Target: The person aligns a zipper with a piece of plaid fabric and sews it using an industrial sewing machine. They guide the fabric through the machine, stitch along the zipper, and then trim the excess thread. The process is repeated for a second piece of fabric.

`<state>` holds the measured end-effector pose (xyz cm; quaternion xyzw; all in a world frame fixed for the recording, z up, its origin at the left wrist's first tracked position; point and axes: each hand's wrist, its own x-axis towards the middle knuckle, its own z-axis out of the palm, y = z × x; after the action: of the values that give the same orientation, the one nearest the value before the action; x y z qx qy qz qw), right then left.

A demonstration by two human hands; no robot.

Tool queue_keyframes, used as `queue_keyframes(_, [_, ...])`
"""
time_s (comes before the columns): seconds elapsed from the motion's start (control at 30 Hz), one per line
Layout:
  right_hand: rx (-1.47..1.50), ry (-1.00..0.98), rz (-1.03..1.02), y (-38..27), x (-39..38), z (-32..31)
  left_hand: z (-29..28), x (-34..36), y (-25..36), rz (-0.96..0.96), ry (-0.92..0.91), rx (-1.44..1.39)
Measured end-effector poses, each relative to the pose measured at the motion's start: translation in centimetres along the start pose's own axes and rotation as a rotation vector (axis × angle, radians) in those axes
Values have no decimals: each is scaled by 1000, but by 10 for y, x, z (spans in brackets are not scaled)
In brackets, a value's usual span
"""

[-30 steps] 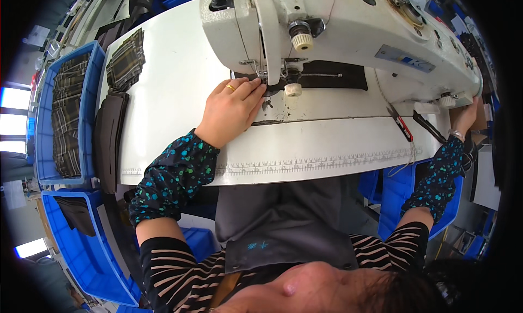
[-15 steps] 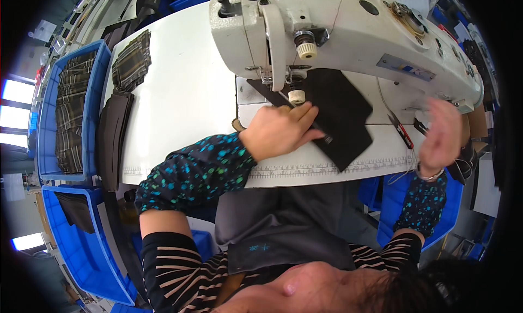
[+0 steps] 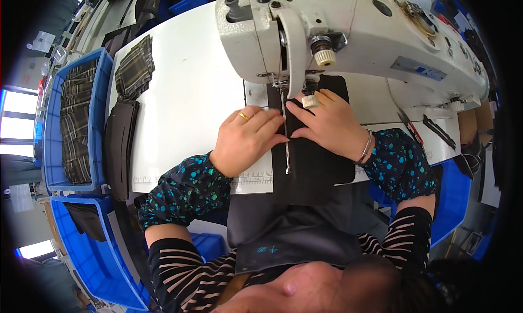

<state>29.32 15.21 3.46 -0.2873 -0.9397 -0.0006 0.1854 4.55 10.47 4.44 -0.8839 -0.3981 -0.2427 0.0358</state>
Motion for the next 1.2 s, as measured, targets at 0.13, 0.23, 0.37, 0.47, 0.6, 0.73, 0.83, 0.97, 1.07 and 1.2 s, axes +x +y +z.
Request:
queue_keyframes(0.13, [-10, 30, -22, 1, -1, 4, 10, -5, -1, -164, -102, 46])
queue_keyframes(0.23, [5, 53, -52, 4, 1, 6, 12, -8, 3, -186, -113, 30])
queue_keyframes(0.37, [-1, 26, -62, 11, 1, 8, 12, -6, 5, -185, -129, 81])
queue_keyframes(0.47, [11, 21, -56, 11, 0, 9, 12, -6, 6, -189, -150, 97])
queue_keyframes(0.6, [15, 38, -25, 3, 3, 5, 12, -7, 5, -185, -155, 130])
queue_keyframes(0.73, [22, 4, -14, 3, 4, 2, 5, -4, 3, -181, -151, 135])
queue_keyframes(0.83, [30, 0, -20, 4, 3, 4, 4, -2, -2, -152, -159, 77])
queue_keyframes(0.97, [63, 3, -9, 2, 5, 5, 0, 0, -7, -114, -145, 72])
queue_keyframes(1.07, [57, 0, -10, 2, 5, 4, 0, 0, -7, -122, -145, 55])
queue_keyframes(1.2, [56, 4, -15, 3, 4, 5, 0, 0, -7, -125, -139, 29])
